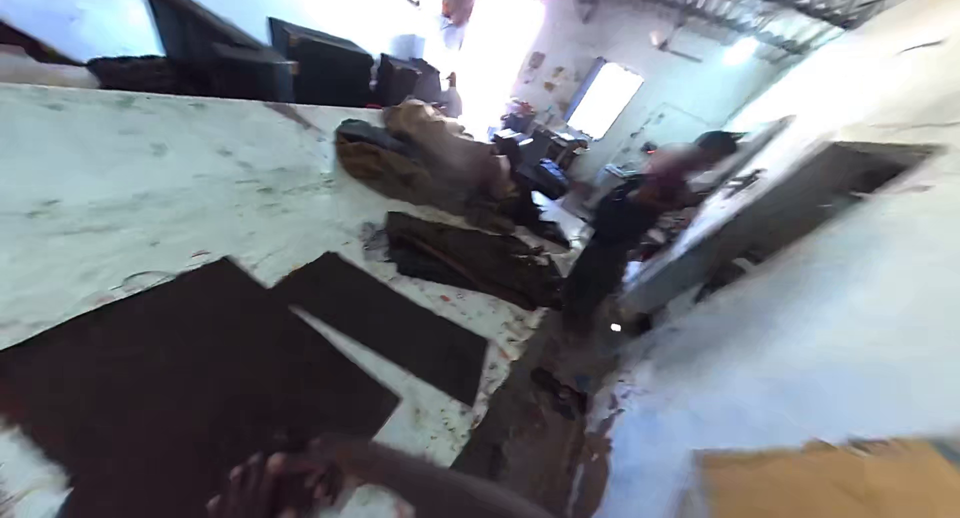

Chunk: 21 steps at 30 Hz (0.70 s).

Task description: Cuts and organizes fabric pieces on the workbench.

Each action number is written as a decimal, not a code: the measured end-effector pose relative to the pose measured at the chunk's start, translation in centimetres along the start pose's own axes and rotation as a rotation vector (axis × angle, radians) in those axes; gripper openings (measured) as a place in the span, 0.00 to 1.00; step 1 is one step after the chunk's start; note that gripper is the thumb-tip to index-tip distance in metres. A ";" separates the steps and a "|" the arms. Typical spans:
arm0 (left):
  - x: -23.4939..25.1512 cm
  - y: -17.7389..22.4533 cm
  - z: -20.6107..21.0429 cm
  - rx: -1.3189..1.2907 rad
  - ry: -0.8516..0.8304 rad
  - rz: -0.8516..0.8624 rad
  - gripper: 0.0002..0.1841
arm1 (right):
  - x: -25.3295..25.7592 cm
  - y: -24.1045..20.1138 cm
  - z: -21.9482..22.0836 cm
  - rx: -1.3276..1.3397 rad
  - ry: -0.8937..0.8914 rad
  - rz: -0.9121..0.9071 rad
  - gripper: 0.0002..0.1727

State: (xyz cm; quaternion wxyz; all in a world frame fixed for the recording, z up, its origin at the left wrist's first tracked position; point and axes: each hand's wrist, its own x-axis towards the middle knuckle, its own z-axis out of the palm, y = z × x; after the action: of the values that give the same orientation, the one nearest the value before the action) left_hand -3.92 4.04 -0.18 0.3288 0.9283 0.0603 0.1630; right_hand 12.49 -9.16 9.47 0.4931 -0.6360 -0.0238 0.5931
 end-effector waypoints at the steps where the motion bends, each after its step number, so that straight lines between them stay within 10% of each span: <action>1: -0.4 0.6 0.0 0.003 -0.008 0.009 0.42 | -0.5 -0.9 0.0 0.033 -0.034 0.023 0.22; 8: -1.6 2.3 -0.5 0.174 -0.260 -0.039 0.53 | 0.7 -3.8 -0.2 0.018 -0.164 0.162 0.28; 21: 2.5 3.0 -0.7 0.211 -0.429 0.075 0.42 | 1.2 -4.7 -1.2 0.047 -0.177 0.245 0.30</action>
State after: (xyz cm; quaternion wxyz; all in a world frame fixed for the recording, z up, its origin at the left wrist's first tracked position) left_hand -1.78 2.68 2.91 0.2290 0.9724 -0.0290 -0.0332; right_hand 16.37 -6.72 11.48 0.4279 -0.5676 0.0247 0.7029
